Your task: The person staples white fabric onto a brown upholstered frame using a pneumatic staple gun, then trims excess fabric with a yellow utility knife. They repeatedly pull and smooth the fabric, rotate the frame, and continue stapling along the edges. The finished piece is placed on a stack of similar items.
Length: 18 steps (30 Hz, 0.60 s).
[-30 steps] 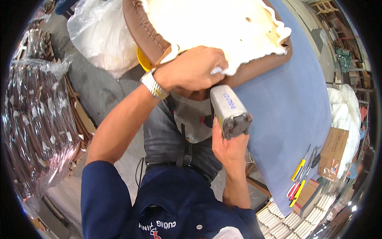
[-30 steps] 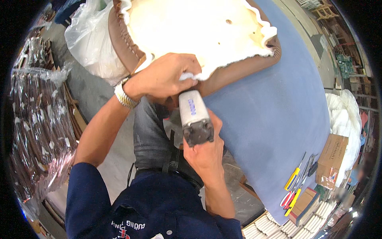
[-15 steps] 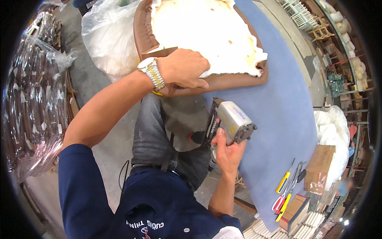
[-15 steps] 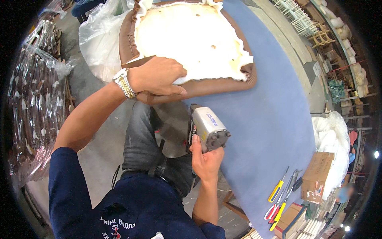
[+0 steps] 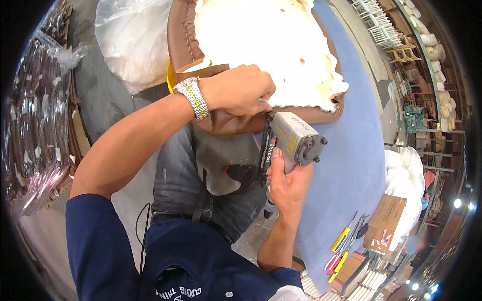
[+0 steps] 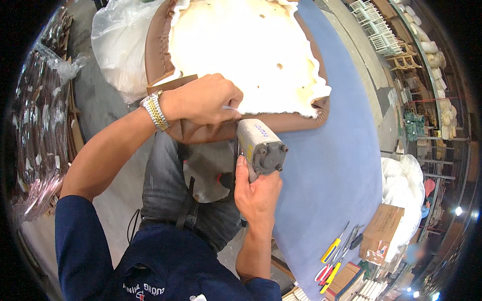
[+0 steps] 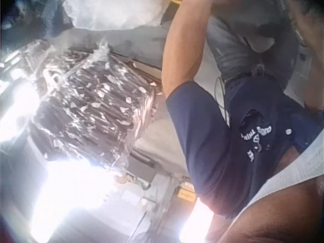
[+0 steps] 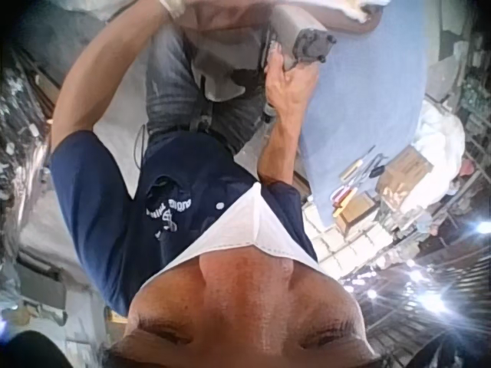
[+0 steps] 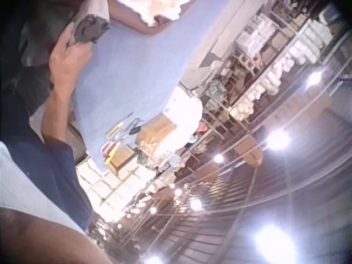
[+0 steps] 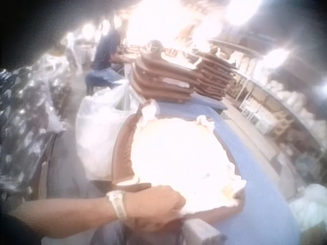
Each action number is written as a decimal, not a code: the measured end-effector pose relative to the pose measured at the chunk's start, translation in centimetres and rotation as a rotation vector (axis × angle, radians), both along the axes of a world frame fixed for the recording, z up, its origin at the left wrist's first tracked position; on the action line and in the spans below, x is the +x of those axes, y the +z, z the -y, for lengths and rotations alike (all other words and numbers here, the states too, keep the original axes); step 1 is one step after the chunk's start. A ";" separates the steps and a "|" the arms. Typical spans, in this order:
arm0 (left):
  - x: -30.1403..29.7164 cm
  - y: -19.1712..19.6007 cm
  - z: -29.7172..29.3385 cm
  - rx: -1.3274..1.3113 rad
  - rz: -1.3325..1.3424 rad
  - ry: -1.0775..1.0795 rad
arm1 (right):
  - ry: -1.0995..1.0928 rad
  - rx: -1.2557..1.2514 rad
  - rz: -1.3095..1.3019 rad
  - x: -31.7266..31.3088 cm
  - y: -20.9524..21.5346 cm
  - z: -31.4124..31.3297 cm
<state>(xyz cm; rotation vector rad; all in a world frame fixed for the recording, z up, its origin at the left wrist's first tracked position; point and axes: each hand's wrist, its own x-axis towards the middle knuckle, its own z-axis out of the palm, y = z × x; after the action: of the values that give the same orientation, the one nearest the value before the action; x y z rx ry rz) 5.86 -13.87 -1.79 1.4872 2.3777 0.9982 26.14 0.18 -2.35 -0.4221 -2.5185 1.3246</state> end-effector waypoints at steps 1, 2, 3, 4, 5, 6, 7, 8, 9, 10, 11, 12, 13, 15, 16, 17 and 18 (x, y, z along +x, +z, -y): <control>0.0 -0.1 0.0 0.033 0.036 0.015 | 0.008 0.040 0.002 -0.2 -0.1 0.1; -0.2 -0.4 0.0 0.043 0.024 0.017 | 0.008 0.128 0.011 -0.7 0.3 0.5; -0.4 -0.6 -0.1 0.052 0.010 0.016 | -0.012 0.147 0.028 -1.0 0.5 0.6; -0.6 -0.7 -0.1 0.061 -0.005 0.015 | -0.030 0.165 0.045 -1.4 0.7 0.6; -0.7 -0.8 -0.1 0.047 0.016 0.021 | -0.065 0.114 0.072 -1.9 0.8 0.5; -1.3 -0.6 -0.3 0.040 0.022 0.019 | -0.078 0.073 0.057 -2.1 1.0 0.3; -1.5 -0.4 -0.3 0.033 0.027 0.020 | -0.092 0.030 0.055 -1.9 1.1 0.2; -1.2 -0.5 -0.4 0.035 0.028 0.019 | -0.075 -0.008 0.026 -1.3 0.8 0.0; -1.3 -0.5 -0.5 0.024 0.033 0.016 | -0.045 -0.044 -0.005 -1.1 0.7 -0.1; -1.3 -0.4 -0.8 0.015 0.038 0.013 | -0.061 -0.062 0.030 -0.5 0.9 0.3; -1.4 -0.3 -0.9 0.007 0.043 0.012 | -0.058 -0.041 0.004 -0.4 1.0 0.5; -1.1 -0.3 -0.9 0.016 0.052 0.026 | -0.054 -0.029 -0.012 -0.2 0.9 0.7; -1.0 -0.2 -0.8 0.022 0.040 0.034 | -0.051 -0.018 -0.026 -0.1 0.9 0.8; -0.8 -0.2 -0.6 0.036 0.020 0.040 | 0.050 0.092 -0.043 -0.2 -0.2 -0.1; -0.6 -0.2 -0.7 0.030 0.031 0.045 | 0.057 0.100 -0.042 -0.4 0.0 0.1; -0.4 -0.1 -0.7 0.024 0.042 0.049 | 0.063 0.109 -0.041 -0.6 0.1 0.3; -0.3 -0.2 -0.7 0.019 0.056 0.055 | 0.051 0.143 -0.028 -0.7 0.3 0.4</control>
<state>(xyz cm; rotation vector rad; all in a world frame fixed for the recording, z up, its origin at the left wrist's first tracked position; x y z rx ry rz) 5.56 -13.16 -1.96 1.3884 2.3891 1.0625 25.42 -0.21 -2.09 -0.3084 -2.5956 1.1495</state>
